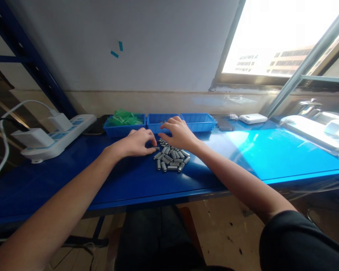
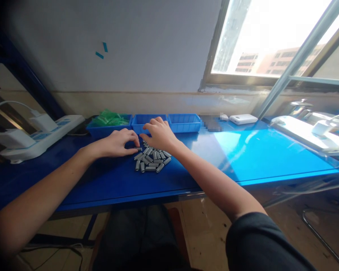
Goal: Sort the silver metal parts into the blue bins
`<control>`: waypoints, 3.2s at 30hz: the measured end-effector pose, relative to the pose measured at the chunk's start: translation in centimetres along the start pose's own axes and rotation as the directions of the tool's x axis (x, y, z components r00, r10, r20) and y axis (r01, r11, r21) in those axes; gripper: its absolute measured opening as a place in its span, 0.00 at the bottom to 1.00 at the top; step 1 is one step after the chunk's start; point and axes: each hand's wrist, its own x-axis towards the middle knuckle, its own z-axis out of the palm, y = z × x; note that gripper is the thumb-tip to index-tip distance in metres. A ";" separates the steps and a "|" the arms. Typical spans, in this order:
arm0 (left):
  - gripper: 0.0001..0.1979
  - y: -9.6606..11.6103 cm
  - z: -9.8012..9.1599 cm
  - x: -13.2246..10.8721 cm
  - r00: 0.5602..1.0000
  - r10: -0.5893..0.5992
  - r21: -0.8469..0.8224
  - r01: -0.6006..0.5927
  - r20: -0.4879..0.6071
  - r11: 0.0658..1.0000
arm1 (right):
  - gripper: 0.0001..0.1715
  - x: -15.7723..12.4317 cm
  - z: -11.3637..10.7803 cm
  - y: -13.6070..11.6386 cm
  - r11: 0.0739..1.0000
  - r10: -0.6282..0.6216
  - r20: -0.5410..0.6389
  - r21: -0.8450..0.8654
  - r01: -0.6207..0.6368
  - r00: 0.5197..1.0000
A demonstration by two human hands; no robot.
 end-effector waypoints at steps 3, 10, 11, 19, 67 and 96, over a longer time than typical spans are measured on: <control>0.15 -0.3 0.1 0.2 0.998 0.022 -0.038 -0.024 -0.059 0.999 | 0.16 -0.1 0.3 0.0 0.991 -0.103 0.039 0.086 0.099 0.994; 0.23 -1.4 -0.5 0.2 0.959 -0.057 -0.473 -0.086 -0.279 0.877 | 0.11 -0.2 -0.1 -0.3 0.949 -0.264 -0.066 0.162 0.272 0.962; 0.24 -1.3 -0.6 0.1 0.962 -0.083 -0.530 -0.071 -0.260 0.845 | 0.10 -0.2 -0.3 -0.4 0.951 -0.271 -0.096 0.129 0.282 0.958; 0.25 -0.5 -0.7 -0.7 0.985 0.084 -0.293 -0.037 0.149 0.955 | 0.17 0.7 -1.8 2.2 0.988 0.112 -0.413 -0.052 -0.146 0.904; 0.30 0.4 -0.1 0.3 0.932 -0.193 -0.622 -0.042 -0.306 0.782 | 0.13 -0.5 -2.2 -1.0 0.996 -0.087 -0.175 0.016 0.092 0.981; 0.27 1.4 -0.9 -1.0 0.997 0.074 -0.352 -0.059 0.028 0.934 | 0.14 1.0 -3.1 2.5 0.983 0.121 -0.388 -0.084 -0.165 0.914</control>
